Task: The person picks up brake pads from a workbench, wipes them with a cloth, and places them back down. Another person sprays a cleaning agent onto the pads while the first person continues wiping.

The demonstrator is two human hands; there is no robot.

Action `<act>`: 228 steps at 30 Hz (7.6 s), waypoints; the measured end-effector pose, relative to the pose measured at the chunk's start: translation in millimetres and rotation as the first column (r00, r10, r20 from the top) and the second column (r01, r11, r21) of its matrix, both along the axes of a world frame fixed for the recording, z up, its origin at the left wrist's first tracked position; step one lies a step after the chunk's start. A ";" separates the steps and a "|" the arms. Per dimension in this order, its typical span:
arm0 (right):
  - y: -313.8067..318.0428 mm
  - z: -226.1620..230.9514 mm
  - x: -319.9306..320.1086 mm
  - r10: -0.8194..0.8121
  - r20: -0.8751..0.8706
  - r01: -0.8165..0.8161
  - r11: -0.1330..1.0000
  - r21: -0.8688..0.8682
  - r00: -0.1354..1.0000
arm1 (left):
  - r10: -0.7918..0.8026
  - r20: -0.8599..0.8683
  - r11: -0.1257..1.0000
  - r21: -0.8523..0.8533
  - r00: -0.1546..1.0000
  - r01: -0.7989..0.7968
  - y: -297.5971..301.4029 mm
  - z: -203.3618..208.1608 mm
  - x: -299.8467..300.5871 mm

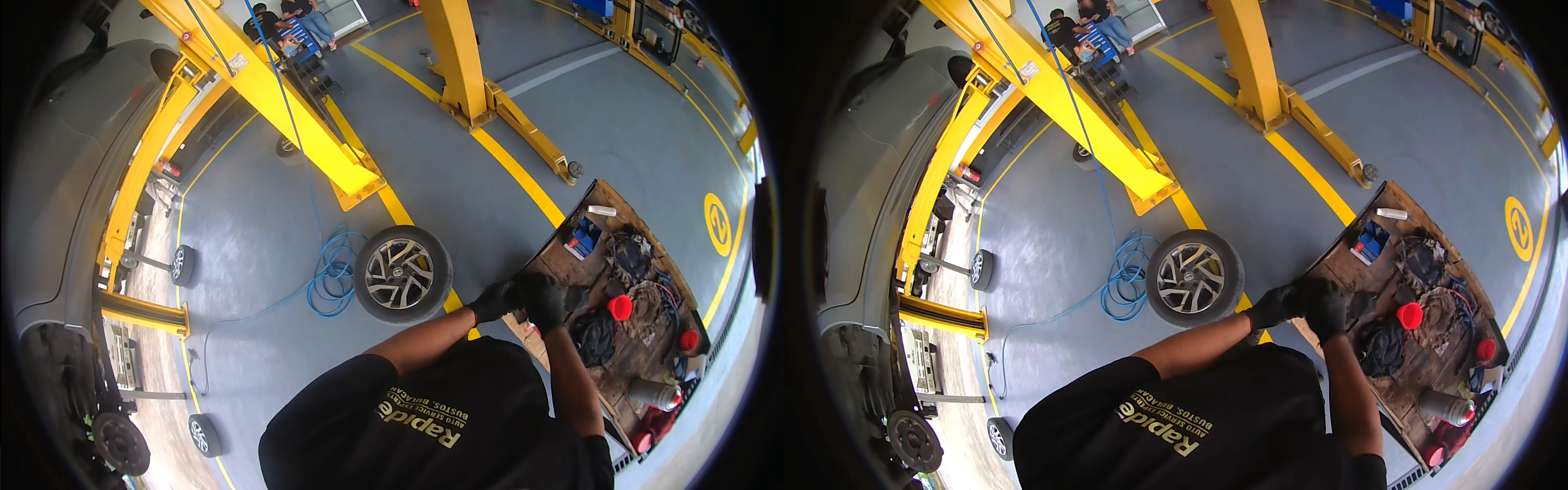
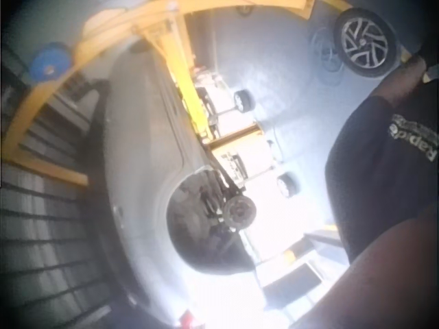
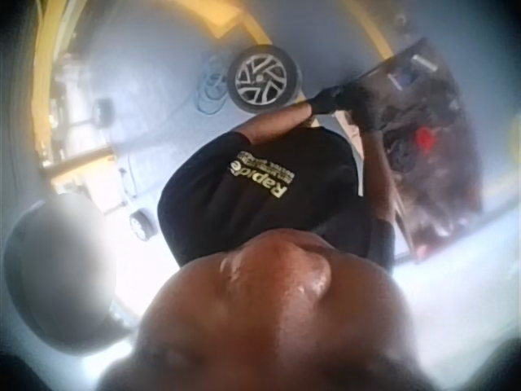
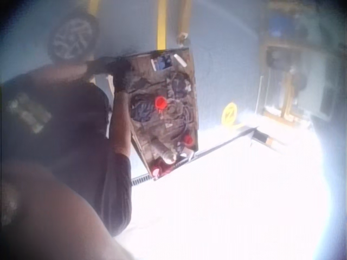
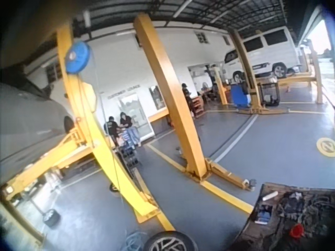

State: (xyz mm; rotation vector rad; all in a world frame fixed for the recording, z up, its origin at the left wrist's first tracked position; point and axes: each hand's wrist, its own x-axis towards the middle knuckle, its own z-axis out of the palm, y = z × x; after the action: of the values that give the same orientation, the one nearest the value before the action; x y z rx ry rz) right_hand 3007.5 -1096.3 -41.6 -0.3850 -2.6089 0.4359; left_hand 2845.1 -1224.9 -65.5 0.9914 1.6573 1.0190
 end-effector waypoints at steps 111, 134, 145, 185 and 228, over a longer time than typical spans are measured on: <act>-7.1 9.7 1.9 0.082 0.331 -0.124 0.986 0.109 0.940 | -0.006 -0.082 1.000 0.023 0.997 0.008 -0.1 -41.7 -0.2; 9.0 10.1 42.9 -0.027 0.314 0.149 0.918 -0.369 0.949 | -0.042 0.062 0.999 -0.013 0.997 0.043 7.9 39.6 9.7; -8.3 -0.1 38.7 -0.116 0.206 0.135 0.988 -0.079 0.972 | -0.051 0.142 0.991 -0.113 0.989 0.067 16.9 44.8 3.4; 27.6 70.9 202.5 -0.415 0.066 0.410 0.840 -0.354 0.907 | -0.124 -0.743 0.992 -0.087 0.657 0.089 40.6 112.7 30.2; 53.3 78.9 118.6 -0.221 -0.074 0.190 0.935 -0.300 0.973 | 0.016 -0.743 0.997 0.065 0.669 0.048 7.4 57.5 38.7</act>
State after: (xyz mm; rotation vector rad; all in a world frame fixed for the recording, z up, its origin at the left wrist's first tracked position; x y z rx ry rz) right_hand 3126.1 -1043.0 37.3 -0.7058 -2.3719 0.7494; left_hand 2883.7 -1217.5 -8.0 1.6247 2.2676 0.6862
